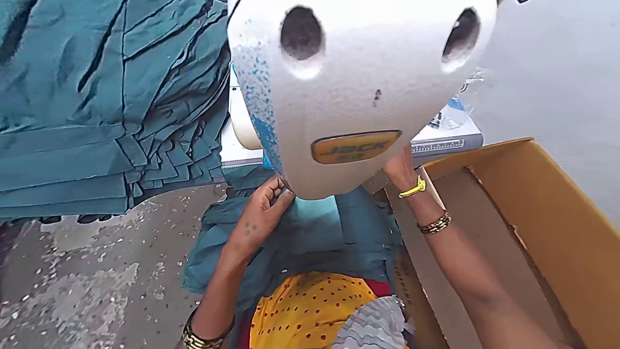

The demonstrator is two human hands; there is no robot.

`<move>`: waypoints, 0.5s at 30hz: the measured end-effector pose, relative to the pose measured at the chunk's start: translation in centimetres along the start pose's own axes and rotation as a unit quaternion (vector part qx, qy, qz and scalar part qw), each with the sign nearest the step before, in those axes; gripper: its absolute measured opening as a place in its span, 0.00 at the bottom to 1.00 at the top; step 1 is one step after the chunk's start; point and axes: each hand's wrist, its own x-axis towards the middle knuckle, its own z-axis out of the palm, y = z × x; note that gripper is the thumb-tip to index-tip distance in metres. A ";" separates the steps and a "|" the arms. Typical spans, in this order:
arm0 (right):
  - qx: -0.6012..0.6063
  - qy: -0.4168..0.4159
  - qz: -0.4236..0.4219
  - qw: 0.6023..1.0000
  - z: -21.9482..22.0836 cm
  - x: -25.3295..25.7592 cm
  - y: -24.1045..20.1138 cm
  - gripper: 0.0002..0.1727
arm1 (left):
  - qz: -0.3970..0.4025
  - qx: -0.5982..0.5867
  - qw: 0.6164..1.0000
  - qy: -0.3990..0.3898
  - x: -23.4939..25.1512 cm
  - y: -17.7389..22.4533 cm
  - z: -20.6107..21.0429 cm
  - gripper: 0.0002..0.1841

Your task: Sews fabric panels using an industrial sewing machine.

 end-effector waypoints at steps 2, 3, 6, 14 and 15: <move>0.020 0.002 0.017 1.000 -0.3 -0.1 0.0 0.09 | 0.000 -0.003 1.000 -0.001 0.0 0.0 0.0 0.06; 0.035 0.010 0.026 0.999 -0.5 -0.1 -0.3 0.10 | 0.003 -0.001 1.000 0.000 0.1 -0.1 0.0 0.06; 0.100 0.036 0.040 0.994 -1.4 0.1 -2.7 0.08 | 0.007 0.024 1.000 0.014 0.3 -0.5 0.0 0.07; 0.065 0.085 -0.283 0.953 -2.8 -0.7 -9.4 0.12 | 0.259 0.223 0.930 -0.137 -4.8 0.2 -0.7 0.18; 0.081 0.068 -0.325 0.940 -2.7 -0.7 -10.3 0.12 | 0.255 0.222 0.929 -0.153 -5.2 0.2 -0.6 0.17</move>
